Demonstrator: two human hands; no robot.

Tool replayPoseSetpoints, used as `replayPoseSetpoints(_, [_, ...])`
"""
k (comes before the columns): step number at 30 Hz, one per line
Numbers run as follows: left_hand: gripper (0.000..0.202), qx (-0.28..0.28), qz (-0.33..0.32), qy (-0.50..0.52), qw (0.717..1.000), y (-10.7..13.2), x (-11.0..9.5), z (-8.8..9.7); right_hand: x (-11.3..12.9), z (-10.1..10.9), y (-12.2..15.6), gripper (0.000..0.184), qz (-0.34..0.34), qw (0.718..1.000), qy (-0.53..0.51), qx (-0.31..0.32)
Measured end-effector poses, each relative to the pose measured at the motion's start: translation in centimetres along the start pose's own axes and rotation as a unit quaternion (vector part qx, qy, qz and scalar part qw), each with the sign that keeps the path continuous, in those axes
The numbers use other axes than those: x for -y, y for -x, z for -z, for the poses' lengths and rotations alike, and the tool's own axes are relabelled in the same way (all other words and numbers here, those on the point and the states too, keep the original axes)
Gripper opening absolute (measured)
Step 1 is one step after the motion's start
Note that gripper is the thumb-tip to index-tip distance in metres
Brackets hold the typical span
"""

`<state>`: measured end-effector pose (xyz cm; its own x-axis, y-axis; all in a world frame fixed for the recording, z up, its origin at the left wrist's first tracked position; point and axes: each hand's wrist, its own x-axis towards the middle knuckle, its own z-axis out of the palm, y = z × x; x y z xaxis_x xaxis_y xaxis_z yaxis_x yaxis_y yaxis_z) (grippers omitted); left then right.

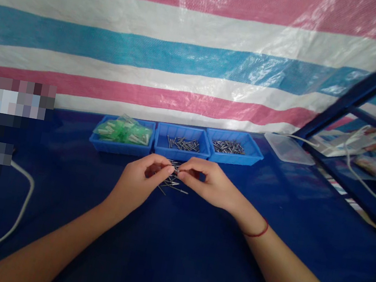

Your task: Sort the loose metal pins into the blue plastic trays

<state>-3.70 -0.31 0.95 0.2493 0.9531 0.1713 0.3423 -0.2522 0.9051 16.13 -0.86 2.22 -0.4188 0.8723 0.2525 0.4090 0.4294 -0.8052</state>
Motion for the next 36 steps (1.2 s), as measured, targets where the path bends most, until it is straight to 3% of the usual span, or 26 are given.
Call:
replayPoseSetpoints(8, [0.018, 0.003, -0.024, -0.046, 0.999, 0.1, 0.1, 0.1, -0.2, 0.0, 0.0, 0.009, 0.013, 0.999, 0.007, -0.040])
replayPoseSetpoints(16, [0.010, 0.000, -0.092, -0.125, 0.988, -0.2, 0.1, 0.3, -0.4, -0.1, 0.1, 0.007, 0.023, 0.995, 0.001, -0.096])
replayPoseSetpoints(21, [0.010, 0.011, -0.119, -0.166, 0.979, -0.1, 0.1, 0.2, 0.0, 0.1, 0.1, 0.011, 0.044, 0.988, 0.055, -0.140])
replayPoseSetpoints(26, [0.013, 0.017, -0.127, -0.192, 0.973, 0.0, 0.0, 0.2, -0.7, 2.0, 0.0, 0.015, 0.062, 0.944, 0.167, -0.278])
replayPoseSetpoints(30, [0.012, 0.038, -0.148, -0.207, 0.966, 0.0, 0.3, 0.2, -3.1, 4.4, -0.1, 0.024, 0.007, 0.885, 0.261, -0.385])
replayPoseSetpoints(33, [0.012, 0.059, -0.167, -0.229, 0.957, 0.1, 0.3, 0.2, -5.2, 5.6, -0.2, 0.029, -0.070, 0.853, 0.355, -0.376])
replayPoseSetpoints(36, [0.014, 0.074, -0.191, -0.259, 0.944, 0.1, 0.2, 0.3, -6.2, 5.9, -0.2, 0.031, -0.130, 0.844, 0.389, -0.345])
